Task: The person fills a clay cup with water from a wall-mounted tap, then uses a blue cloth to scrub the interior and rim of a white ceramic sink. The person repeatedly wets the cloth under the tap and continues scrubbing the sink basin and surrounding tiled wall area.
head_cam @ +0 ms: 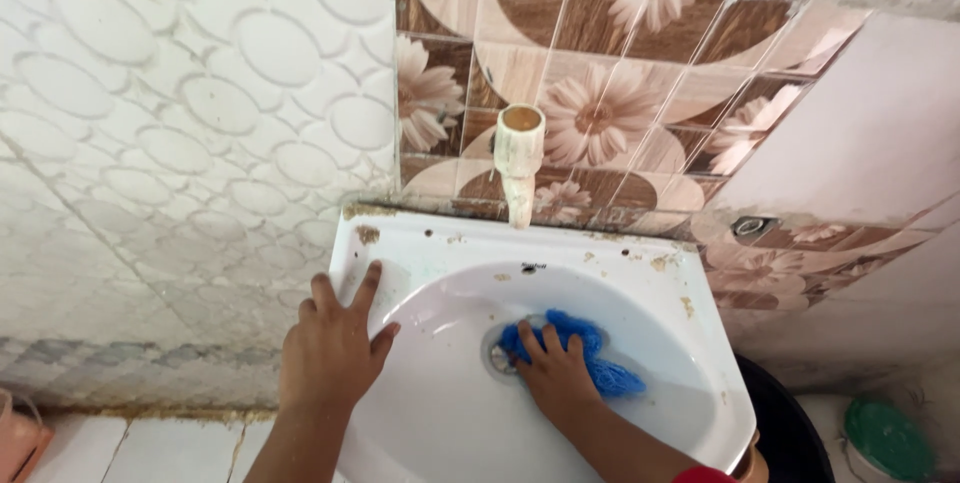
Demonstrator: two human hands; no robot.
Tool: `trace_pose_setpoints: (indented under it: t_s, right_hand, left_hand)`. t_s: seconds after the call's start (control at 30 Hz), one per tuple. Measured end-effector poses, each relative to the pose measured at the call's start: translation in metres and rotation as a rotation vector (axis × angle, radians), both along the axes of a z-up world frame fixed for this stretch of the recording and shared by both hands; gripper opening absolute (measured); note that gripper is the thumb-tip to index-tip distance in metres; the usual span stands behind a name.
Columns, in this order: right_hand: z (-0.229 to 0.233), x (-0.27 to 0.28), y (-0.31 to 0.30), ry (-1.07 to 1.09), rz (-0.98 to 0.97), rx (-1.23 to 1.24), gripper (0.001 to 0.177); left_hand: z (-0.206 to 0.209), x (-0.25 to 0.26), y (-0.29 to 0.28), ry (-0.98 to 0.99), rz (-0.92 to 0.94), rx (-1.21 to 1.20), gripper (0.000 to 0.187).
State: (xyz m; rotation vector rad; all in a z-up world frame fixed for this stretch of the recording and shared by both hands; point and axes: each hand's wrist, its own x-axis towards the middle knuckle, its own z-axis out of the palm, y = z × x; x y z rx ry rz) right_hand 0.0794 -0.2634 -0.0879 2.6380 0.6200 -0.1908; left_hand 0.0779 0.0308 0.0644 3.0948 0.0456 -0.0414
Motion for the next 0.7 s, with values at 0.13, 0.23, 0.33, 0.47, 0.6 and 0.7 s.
trace_pose_setpoints:
  t_s: [0.13, 0.23, 0.33, 0.47, 0.6, 0.7]
  right_hand:
    - [0.006, -0.007, 0.039, 0.086, -0.426, 0.142, 0.041]
    - [0.017, 0.008, 0.082, 0.27, -0.831, 0.296, 0.041]
    - [0.022, 0.01, 0.089, 0.386, -0.814, 0.382, 0.051]
    - [0.027, -0.004, 0.019, 0.321, -0.322, 0.167, 0.061]
    - [0.033, -0.003, -0.005, 0.164, -0.096, 0.091, 0.058]
    - [0.034, -0.023, 0.044, 0.365, -0.496, 0.145, 0.066]
  left_hand:
    - [-0.003, -0.001, 0.0, -0.027, -0.004, 0.007, 0.079]
    - [-0.004, -0.001, 0.0, -0.03, -0.005, 0.002, 0.076]
    - [-0.003, 0.0, 0.0, -0.03, -0.001, 0.0, 0.076]
    - [-0.002, 0.001, 0.0, -0.034, -0.004, 0.019, 0.076]
    - [-0.001, 0.0, -0.001, 0.023, 0.005, 0.018, 0.077]
    - [-0.003, 0.0, -0.001, -0.024, 0.0, 0.006, 0.077]
